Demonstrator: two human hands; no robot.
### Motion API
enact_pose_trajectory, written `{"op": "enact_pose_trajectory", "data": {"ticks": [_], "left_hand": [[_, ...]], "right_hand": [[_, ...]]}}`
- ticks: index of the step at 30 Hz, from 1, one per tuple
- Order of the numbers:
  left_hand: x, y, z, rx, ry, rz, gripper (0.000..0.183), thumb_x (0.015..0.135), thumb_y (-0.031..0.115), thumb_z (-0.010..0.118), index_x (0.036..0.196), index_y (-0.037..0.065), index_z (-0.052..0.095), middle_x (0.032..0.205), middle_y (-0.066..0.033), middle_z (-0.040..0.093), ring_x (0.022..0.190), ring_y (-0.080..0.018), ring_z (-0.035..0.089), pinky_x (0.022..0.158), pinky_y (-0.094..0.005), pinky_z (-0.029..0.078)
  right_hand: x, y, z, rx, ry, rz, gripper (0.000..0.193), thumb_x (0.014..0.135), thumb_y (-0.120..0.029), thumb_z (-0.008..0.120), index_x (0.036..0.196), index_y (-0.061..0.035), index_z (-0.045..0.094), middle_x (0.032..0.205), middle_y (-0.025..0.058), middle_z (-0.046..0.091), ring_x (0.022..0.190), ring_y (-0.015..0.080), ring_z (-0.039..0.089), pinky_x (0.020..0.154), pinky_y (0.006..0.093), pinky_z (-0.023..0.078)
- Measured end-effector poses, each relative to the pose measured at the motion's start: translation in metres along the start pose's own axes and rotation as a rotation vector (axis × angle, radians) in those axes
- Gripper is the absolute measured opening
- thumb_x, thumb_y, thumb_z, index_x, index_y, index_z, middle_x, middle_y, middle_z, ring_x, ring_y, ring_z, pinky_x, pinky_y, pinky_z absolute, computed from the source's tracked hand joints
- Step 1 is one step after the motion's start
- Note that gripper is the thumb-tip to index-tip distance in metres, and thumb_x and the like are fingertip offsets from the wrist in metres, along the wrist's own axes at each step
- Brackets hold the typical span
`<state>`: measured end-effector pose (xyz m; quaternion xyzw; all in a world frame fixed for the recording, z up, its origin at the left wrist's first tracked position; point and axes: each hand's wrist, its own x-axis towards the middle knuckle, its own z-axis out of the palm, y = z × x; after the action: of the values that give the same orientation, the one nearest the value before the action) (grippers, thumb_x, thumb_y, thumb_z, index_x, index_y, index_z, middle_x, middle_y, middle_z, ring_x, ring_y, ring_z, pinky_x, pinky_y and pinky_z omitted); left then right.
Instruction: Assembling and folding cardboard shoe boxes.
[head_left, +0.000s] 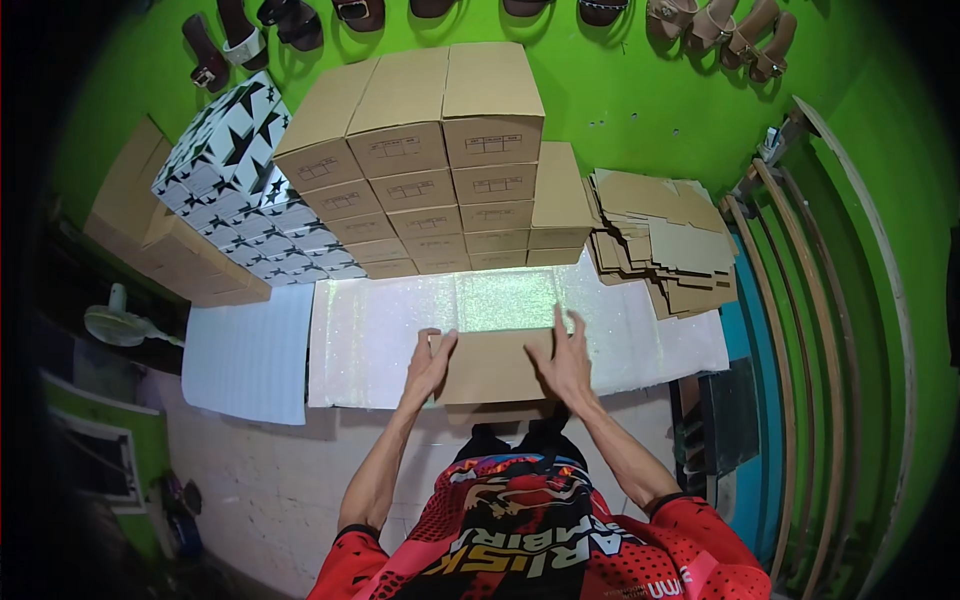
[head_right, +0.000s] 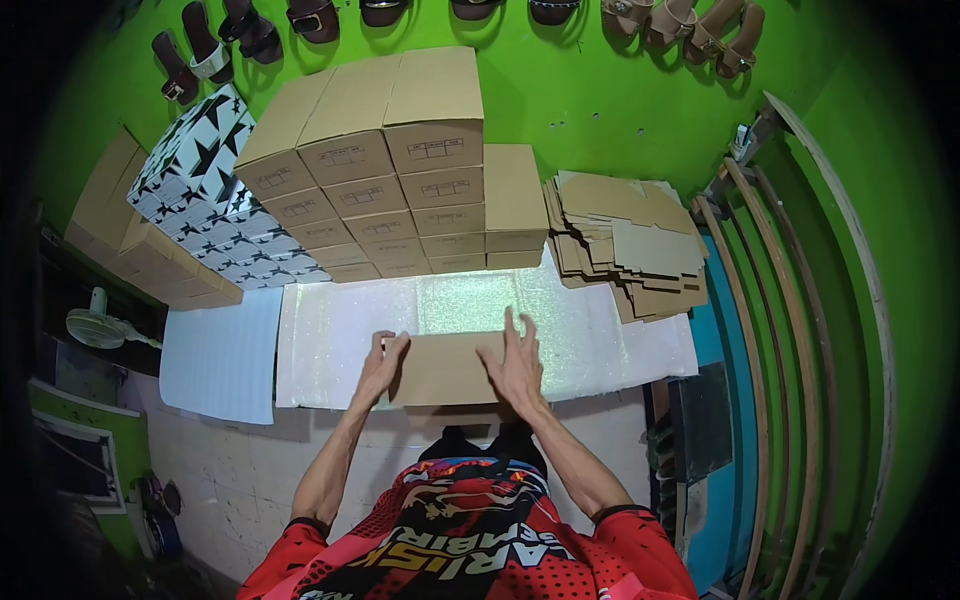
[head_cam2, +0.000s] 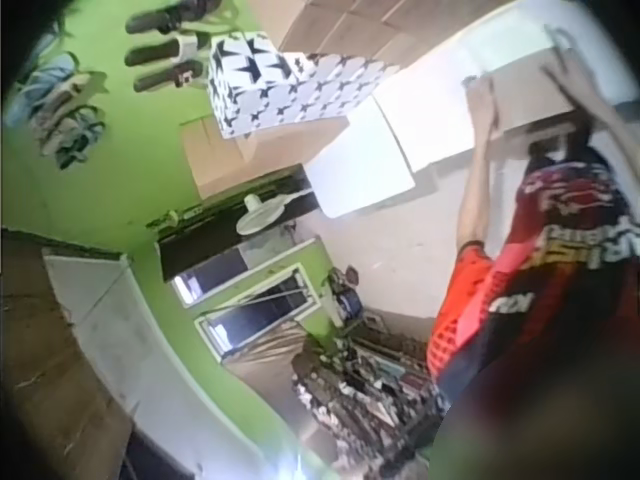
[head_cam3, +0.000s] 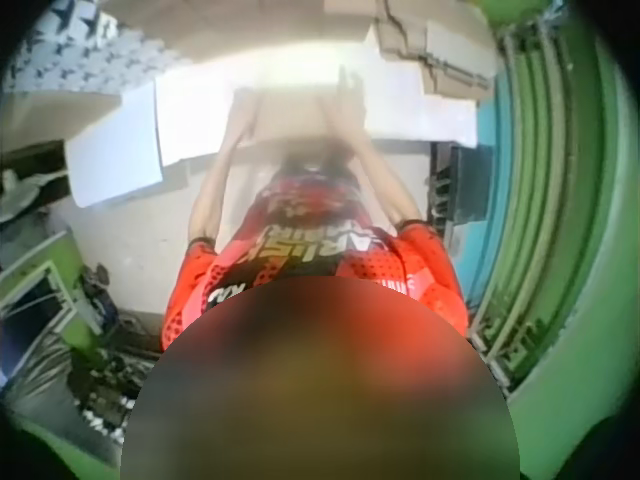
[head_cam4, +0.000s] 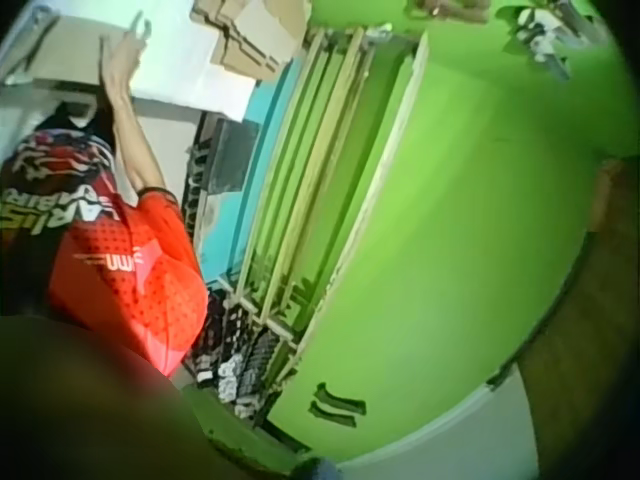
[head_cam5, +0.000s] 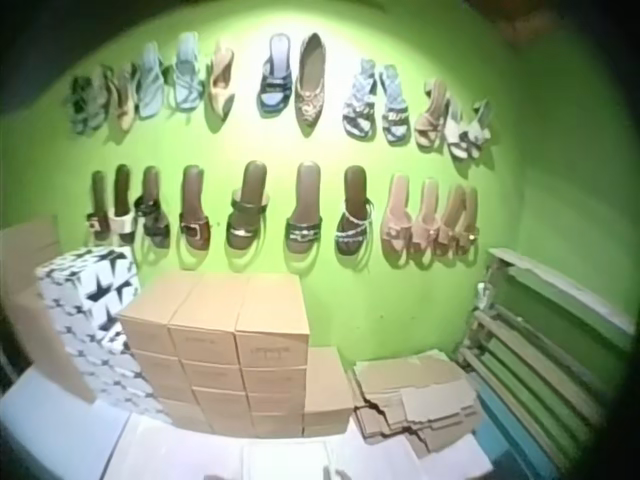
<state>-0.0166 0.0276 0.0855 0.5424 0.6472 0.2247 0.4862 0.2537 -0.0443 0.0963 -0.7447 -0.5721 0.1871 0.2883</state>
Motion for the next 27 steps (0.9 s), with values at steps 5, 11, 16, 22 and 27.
{"op": "enact_pose_trajectory", "data": {"ticks": [5,11,16,22,27], "left_hand": [[-0.002,0.040,-0.040,-0.035,0.158,0.330,0.049,0.106,0.051,0.059,0.121,0.005,0.060,0.105,-0.0249,0.067,0.101,-0.0350,0.066,0.093,-0.0396,0.051],[-0.038,0.069,-0.058,-0.365,0.172,0.466,0.048,0.103,0.017,0.067,0.147,0.002,0.052,0.133,-0.0140,0.059,0.126,-0.0258,0.061,0.109,-0.0405,0.051],[-0.063,0.023,-0.047,-0.422,0.197,0.589,0.060,0.093,-0.005,0.067,0.151,-0.001,0.052,0.136,-0.0137,0.057,0.133,-0.0262,0.055,0.119,-0.0378,0.042],[-0.054,-0.124,-0.006,0.097,0.081,0.294,0.057,0.092,0.000,0.063,0.148,-0.001,0.054,0.148,-0.0215,0.055,0.140,-0.0362,0.052,0.120,-0.0399,0.040],[-0.050,-0.140,-0.008,-0.009,0.125,0.213,0.068,0.109,0.027,0.048,0.166,-0.001,0.026,0.174,-0.0211,0.024,0.163,-0.0340,0.019,0.132,-0.0446,0.013]], "right_hand": [[0.032,-0.027,-0.054,0.130,0.099,0.091,0.079,0.102,-0.056,0.062,0.156,0.0007,0.047,0.155,0.0258,0.045,0.138,0.0432,0.053,0.108,0.0494,0.050],[0.029,-0.035,-0.078,0.303,0.268,-0.106,0.068,0.099,-0.032,0.075,0.154,0.0014,0.051,0.154,0.0215,0.056,0.134,0.0312,0.059,0.099,0.0367,0.053],[-0.019,-0.020,-0.054,0.403,0.252,-0.170,0.070,0.091,-0.011,0.077,0.156,-0.0039,0.049,0.148,0.0177,0.057,0.122,0.0255,0.061,0.097,0.0367,0.053],[-0.071,0.080,0.020,-0.005,-0.039,-0.253,0.066,0.092,-0.020,0.078,0.151,-0.0044,0.053,0.148,0.0215,0.055,0.138,0.0415,0.052,0.116,0.0500,0.043],[-0.064,0.065,0.022,-0.170,-0.126,-0.089,0.086,0.102,-0.057,0.058,0.165,-0.0039,0.034,0.176,0.0226,0.014,0.162,0.0437,0.010,0.129,0.0623,0.004]]}}
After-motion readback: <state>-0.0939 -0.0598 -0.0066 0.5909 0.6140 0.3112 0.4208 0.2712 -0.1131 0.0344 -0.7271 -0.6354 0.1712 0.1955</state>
